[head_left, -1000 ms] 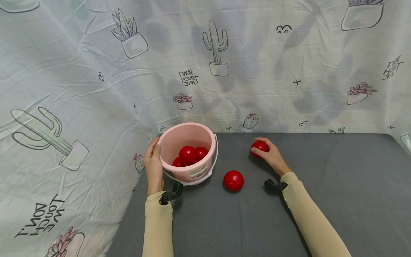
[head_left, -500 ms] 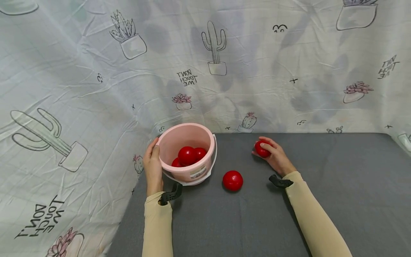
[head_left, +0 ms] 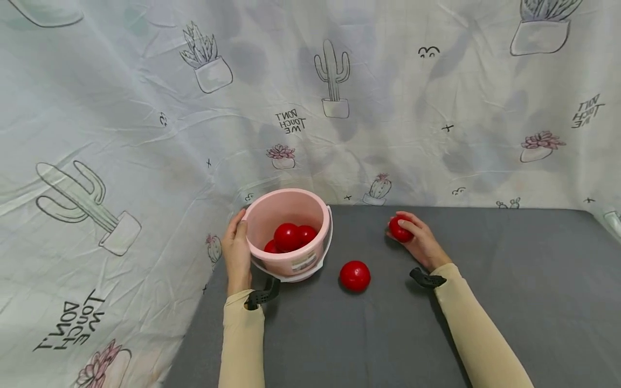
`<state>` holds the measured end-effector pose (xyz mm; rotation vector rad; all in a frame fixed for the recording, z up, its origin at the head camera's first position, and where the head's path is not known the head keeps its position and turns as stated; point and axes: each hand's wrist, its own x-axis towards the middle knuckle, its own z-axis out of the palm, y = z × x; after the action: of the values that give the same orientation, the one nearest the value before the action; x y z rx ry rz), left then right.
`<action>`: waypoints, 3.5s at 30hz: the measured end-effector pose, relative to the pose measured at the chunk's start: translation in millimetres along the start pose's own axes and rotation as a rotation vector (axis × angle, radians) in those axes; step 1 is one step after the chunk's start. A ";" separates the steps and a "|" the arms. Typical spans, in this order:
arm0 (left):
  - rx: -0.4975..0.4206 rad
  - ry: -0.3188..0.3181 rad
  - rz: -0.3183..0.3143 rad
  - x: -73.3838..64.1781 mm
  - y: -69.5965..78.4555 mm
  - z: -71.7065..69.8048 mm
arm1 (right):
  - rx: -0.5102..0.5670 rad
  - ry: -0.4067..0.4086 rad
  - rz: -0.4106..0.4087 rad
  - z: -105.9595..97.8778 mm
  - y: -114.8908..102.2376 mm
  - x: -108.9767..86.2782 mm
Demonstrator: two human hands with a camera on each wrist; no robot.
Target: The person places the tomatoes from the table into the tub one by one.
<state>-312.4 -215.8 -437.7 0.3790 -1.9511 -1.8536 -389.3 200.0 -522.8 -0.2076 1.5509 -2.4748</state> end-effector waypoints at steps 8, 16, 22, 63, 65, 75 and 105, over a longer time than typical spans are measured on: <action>-0.014 0.007 -0.007 -2.8 -4.2 0.0 | -0.023 -0.039 0.036 4.8 -9.8 -3.9; -0.016 0.000 -0.020 -1.9 -0.7 -0.5 | -0.089 -0.120 0.001 28.4 -51.3 6.7; -0.026 -0.011 0.004 1.7 1.6 -1.0 | -0.131 -0.164 -0.033 54.8 -81.8 22.8; -0.058 -0.003 0.011 -3.2 -3.7 -7.1 | -0.241 -0.547 0.098 258.2 -115.0 90.1; -0.061 -0.004 0.015 -3.1 -1.5 -7.1 | -0.242 -0.567 0.110 263.5 -109.4 91.2; -0.040 -0.010 0.021 -2.2 2.1 -5.8 | -0.221 -0.643 0.270 270.8 -70.4 95.7; -0.046 -0.018 0.016 -0.3 0.3 -5.4 | -0.734 -0.611 0.206 278.4 -29.7 91.6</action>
<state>-309.6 -220.4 -437.3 0.3330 -1.9142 -1.8949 -416.7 -52.9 -374.3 -0.7790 1.9495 -1.3888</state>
